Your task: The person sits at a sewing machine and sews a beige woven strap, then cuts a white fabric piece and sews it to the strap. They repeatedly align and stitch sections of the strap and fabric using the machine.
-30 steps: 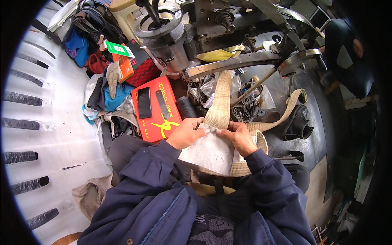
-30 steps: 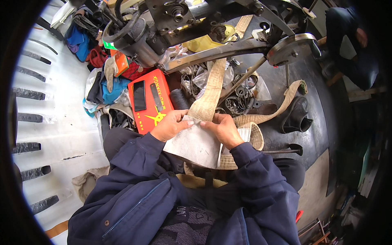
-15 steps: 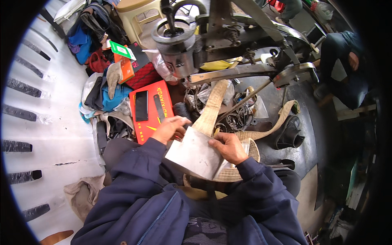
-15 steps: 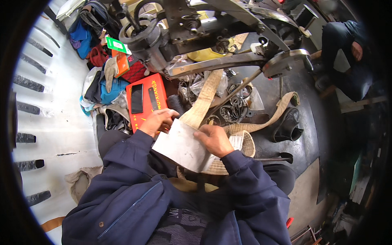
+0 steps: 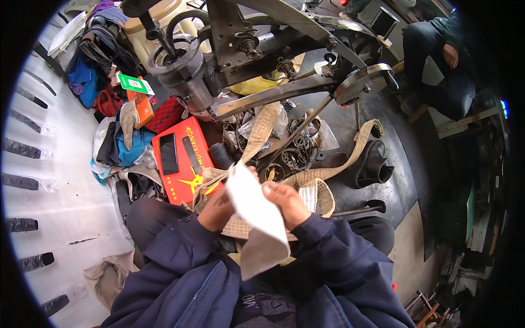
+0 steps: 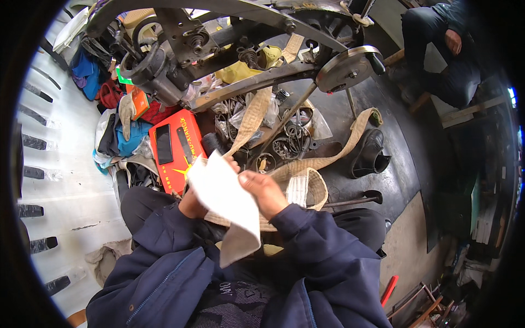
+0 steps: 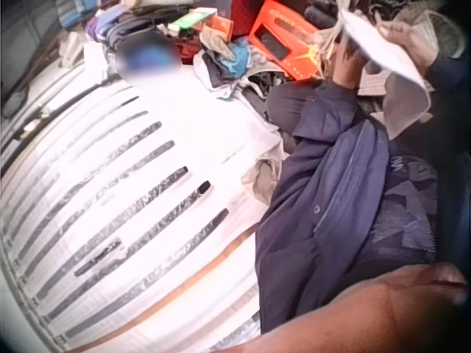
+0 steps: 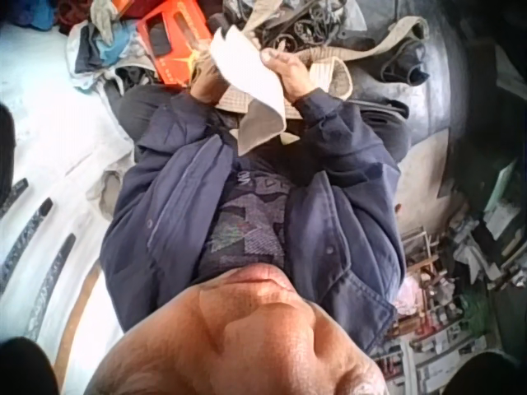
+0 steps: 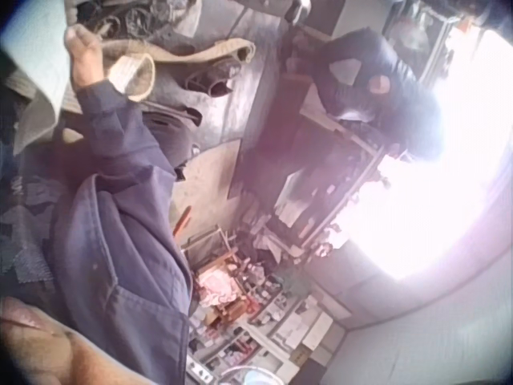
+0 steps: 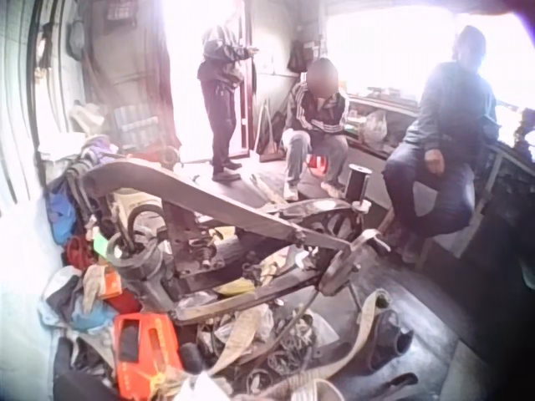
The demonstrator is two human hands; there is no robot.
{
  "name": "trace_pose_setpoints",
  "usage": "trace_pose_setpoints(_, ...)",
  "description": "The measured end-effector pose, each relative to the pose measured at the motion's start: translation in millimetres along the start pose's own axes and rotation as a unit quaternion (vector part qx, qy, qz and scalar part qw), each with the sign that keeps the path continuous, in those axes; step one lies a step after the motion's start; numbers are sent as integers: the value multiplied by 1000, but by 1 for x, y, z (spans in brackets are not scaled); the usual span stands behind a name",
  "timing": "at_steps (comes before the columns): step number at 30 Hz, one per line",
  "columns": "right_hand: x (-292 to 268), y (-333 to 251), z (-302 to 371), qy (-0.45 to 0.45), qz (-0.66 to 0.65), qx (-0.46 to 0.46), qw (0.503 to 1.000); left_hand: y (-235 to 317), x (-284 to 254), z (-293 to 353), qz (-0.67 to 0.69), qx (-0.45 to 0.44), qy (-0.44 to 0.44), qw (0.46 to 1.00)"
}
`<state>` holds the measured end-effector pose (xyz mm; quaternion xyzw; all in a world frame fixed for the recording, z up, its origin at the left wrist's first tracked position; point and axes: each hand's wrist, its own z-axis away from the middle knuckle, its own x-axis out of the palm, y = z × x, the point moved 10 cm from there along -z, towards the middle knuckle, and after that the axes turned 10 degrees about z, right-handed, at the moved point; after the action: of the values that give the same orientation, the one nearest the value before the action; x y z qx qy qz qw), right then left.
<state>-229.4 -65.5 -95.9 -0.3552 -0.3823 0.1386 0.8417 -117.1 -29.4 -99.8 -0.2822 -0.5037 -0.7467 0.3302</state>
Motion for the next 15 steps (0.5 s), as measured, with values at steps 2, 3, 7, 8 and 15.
trace_pose_setpoints(2,6,29,-1,-26,29,68,997,-16,18,0,-27,-58,-74,995)
trace_pose_setpoints(3,5,37,-2,-44,14,67,997,-9,22,0,-115,-14,-87,989)
trace_pose_setpoints(7,-86,-1,-32,103,476,-176,856,6,10,6,-45,36,5,998)
trace_pose_setpoints(8,-143,8,-51,217,510,-71,829,11,9,4,-34,56,18,998)
trace_pose_setpoints(15,-343,12,-79,458,578,-5,676,22,4,-4,-134,28,60,989)
